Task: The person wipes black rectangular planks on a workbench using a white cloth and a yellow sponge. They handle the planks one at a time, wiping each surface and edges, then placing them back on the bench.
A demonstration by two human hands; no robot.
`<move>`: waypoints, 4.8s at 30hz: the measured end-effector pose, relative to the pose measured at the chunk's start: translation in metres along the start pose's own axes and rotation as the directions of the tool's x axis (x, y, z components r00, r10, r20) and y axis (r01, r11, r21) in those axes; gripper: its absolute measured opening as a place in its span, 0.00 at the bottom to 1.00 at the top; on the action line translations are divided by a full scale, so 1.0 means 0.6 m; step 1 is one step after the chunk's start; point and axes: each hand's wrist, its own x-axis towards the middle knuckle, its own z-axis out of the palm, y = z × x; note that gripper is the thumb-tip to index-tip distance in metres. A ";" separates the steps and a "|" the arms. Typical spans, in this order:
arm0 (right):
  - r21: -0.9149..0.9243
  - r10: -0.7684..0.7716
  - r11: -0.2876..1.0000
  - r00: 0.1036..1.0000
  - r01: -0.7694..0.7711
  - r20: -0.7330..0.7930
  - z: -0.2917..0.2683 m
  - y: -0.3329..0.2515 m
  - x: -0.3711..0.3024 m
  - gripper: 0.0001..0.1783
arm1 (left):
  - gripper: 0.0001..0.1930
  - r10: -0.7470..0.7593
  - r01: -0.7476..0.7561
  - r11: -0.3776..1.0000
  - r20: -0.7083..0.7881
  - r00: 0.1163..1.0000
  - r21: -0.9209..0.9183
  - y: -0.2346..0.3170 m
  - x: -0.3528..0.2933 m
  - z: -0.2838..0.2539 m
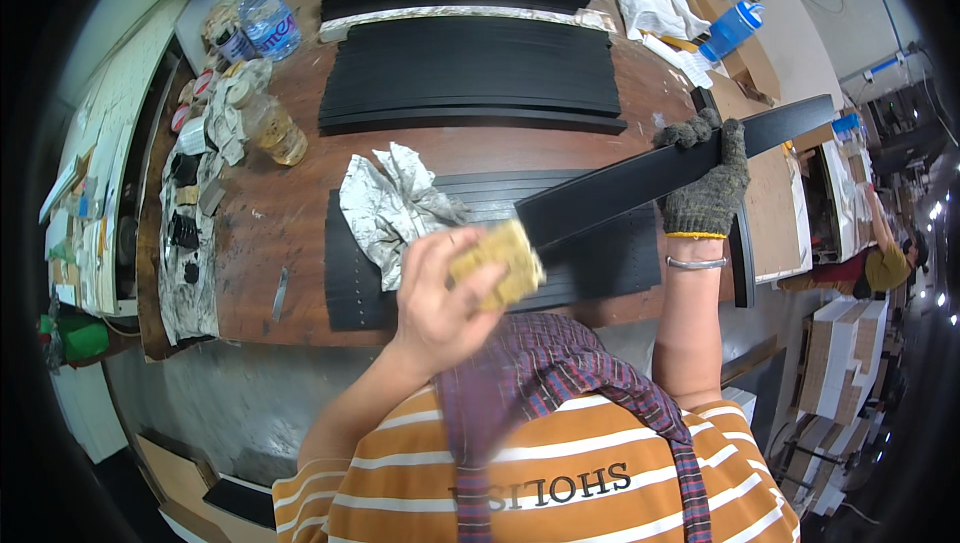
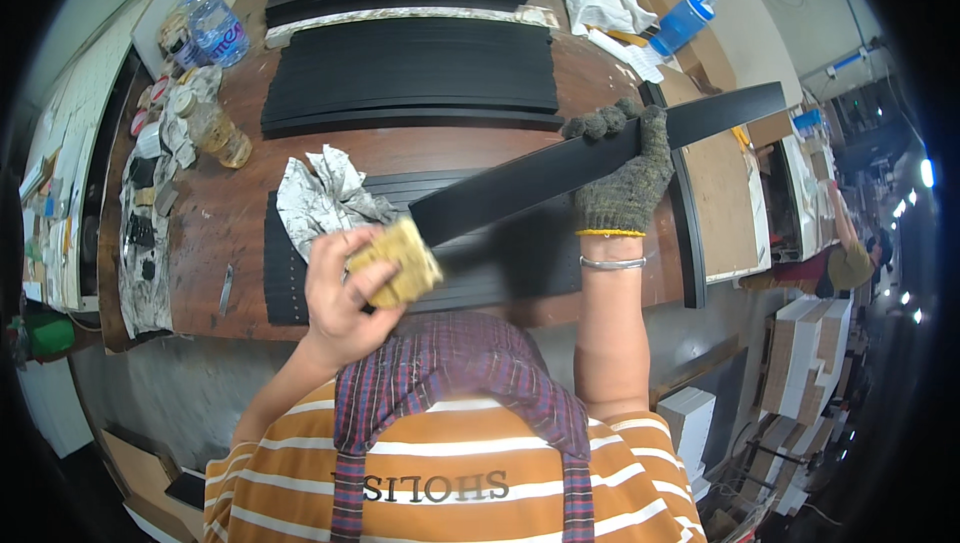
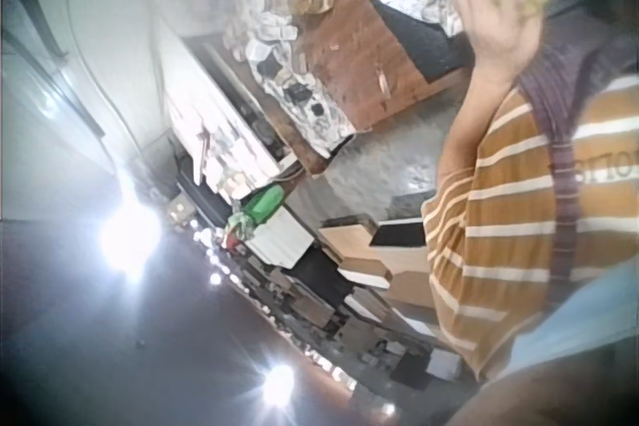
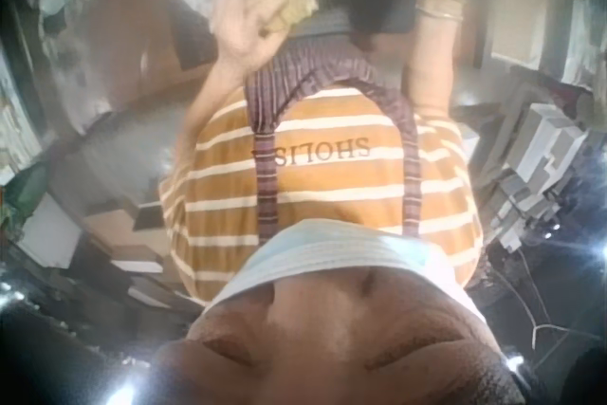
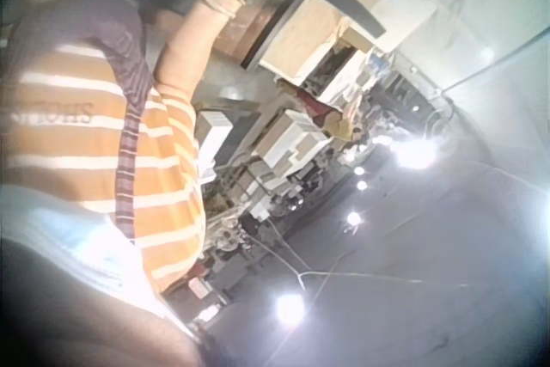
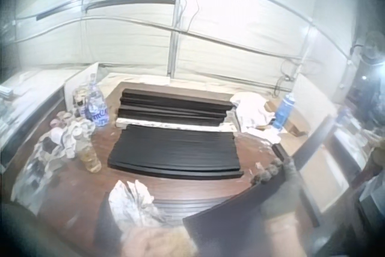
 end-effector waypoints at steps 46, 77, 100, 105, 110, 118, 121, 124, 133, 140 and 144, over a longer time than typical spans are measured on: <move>-0.075 -0.145 0.986 0.986 0.151 0.079 -0.018 -0.033 0.049 0.26 | 0.28 -0.022 0.021 0.993 -0.011 1.000 -0.113 0.007 0.041 0.030; -0.841 0.862 0.181 0.494 -0.510 -0.114 -0.063 0.081 -0.114 0.28 | 0.34 -0.464 0.436 0.836 0.004 0.886 0.333 -0.245 -0.133 -0.051; -0.668 0.832 -0.123 0.443 0.734 0.333 -0.204 -0.023 -0.179 0.24 | 0.15 -0.406 0.444 0.878 -0.216 0.888 0.177 -0.337 0.048 -0.049; -0.980 0.837 -0.096 0.547 0.174 0.015 -0.218 -0.011 -0.174 0.21 | 0.14 -0.549 0.503 0.835 -0.390 0.739 -0.224 -0.172 0.072 -0.052; -0.982 0.843 0.179 0.506 0.055 0.182 -0.270 0.003 -0.180 0.24 | 0.21 0.267 -0.305 0.952 0.402 0.876 0.032 0.000 0.058 0.070; -0.523 0.826 0.029 0.274 0.852 0.493 -0.228 -0.019 -0.189 0.22 | 0.13 -0.419 0.460 0.789 -0.190 0.888 0.407 -0.316 0.018 -0.086; -0.839 0.853 -0.280 0.521 0.467 0.006 -0.147 -0.022 -0.157 0.25 | 0.13 -0.463 0.601 0.765 -0.451 0.763 0.232 -0.313 -0.042 -0.125; -0.784 0.721 -0.409 0.692 0.467 0.037 -0.082 0.007 -0.110 0.32 | 0.11 -0.507 0.645 0.758 -0.536 0.675 0.096 -0.264 -0.118 -0.138; -0.386 0.709 -0.601 0.690 0.700 0.148 -0.027 0.218 0.104 0.23 | 0.10 -0.634 0.771 0.636 -0.555 0.538 0.022 -0.172 -0.270 -0.188; -0.409 0.595 -0.637 0.754 0.654 0.278 -0.059 0.287 0.150 0.20 | 0.10 -0.698 0.829 0.534 -0.639 0.322 -0.165 -0.150 -0.313 -0.185; -0.514 0.544 -0.602 0.785 0.611 0.296 -0.072 0.246 0.144 0.21 | 0.09 -0.682 0.837 0.539 -0.631 0.370 -0.092 -0.164 -0.307 -0.156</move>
